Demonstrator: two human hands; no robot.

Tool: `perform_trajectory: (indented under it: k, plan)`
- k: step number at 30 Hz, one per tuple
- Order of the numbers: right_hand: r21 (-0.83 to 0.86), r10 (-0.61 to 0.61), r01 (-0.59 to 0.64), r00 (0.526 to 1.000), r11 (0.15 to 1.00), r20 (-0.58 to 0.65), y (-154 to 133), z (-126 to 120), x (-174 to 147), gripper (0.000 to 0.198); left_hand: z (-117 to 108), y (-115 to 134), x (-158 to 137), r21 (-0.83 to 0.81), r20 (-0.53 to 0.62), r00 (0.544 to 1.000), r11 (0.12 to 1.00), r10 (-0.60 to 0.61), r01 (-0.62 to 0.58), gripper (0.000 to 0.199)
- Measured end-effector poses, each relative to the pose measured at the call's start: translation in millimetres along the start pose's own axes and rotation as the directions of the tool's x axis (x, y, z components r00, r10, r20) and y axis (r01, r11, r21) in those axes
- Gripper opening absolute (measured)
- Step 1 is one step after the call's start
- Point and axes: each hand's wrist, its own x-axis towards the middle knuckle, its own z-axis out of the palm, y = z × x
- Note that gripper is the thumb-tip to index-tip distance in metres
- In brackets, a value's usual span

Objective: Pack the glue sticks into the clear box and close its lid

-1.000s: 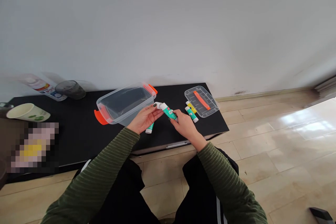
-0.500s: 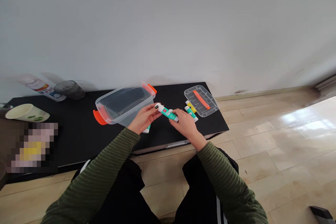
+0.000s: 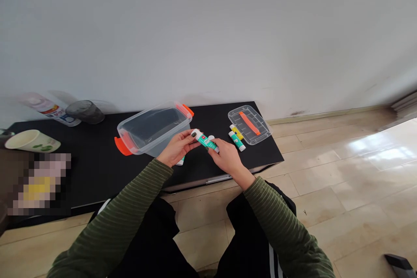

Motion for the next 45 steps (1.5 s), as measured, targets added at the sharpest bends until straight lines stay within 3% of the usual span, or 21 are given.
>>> perform_trajectory:
  k: [4, 8, 11, 14, 17, 20, 22, 24, 28, 32, 35, 39, 45]
  plan:
    - [0.195, 0.101, -0.110, 0.993, 0.975, 0.055, 4, 4, -2, 0.023, 0, 0, 0, 0.045, 0.034, 0.999, 0.999, -0.005, 0.003, 0.029]
    - [0.397, 0.175, -0.236, 0.967, 0.887, 0.185, 9, 17, 0, 0.020, 2, -6, 3, 0.149, 0.000, 1.000, 0.989, -0.012, 0.011, 0.029]
    - [0.374, 0.217, -0.315, 0.935, 0.873, 0.280, 6, 29, 3, 0.016, 2, -16, 6, 0.268, -0.068, 0.997, 0.963, -0.020, 0.038, 0.030]
    - [0.233, 0.191, -0.277, 0.923, 0.932, 0.333, -1, 38, 7, 0.014, -5, -24, 11, 0.441, -0.119, 0.992, 0.897, 0.040, 0.017, 0.035]
    - [0.011, 0.159, -0.171, 0.935, 0.985, 0.316, -3, 34, 13, 0.015, -15, -22, 14, 0.718, -0.132, 0.966, 0.694, 0.222, -0.062, 0.037]
    - [-0.176, 0.192, -0.160, 0.964, 0.971, 0.182, 8, 16, 22, 0.018, -18, -17, 15, 0.938, -0.048, 0.944, 0.341, 0.325, -0.070, 0.034]
    - [-0.243, 0.246, -0.217, 0.964, 0.945, 0.098, 21, 1, 27, 0.022, -15, -17, 14, 0.992, 0.022, 0.950, 0.113, 0.310, -0.060, 0.032]
    - [-0.292, 0.312, -0.287, 0.949, 0.912, 0.040, 36, -13, 31, 0.025, -11, -22, 14, 0.997, 0.064, 0.956, -0.062, 0.285, -0.048, 0.031]
    - [-0.382, 0.421, -0.388, 0.907, 0.839, 0.004, 63, -28, 33, 0.028, -8, -34, 19, 0.965, 0.109, 0.955, -0.259, 0.277, -0.035, 0.029]
    - [-0.393, 0.451, -0.411, 0.892, 0.822, 0.009, 79, -32, 31, 0.031, -10, -40, 24, 0.937, 0.175, 0.943, -0.342, 0.283, -0.071, 0.030]
    - [-0.357, 0.447, -0.437, 0.892, 0.826, -0.058, 88, -34, 33, 0.031, -8, -42, 26, 0.904, 0.317, 0.904, -0.381, 0.287, -0.196, 0.036]
    - [-0.352, 0.421, -0.432, 0.900, 0.830, -0.112, 97, -32, 40, 0.030, -1, -49, 24, 0.864, 0.463, 0.860, -0.329, 0.216, -0.382, 0.039]
    - [-0.393, 0.427, -0.411, 0.903, 0.822, -0.051, 97, -17, 52, 0.031, -1, -58, 22, 0.868, 0.475, 0.861, -0.254, 0.181, -0.426, 0.035]
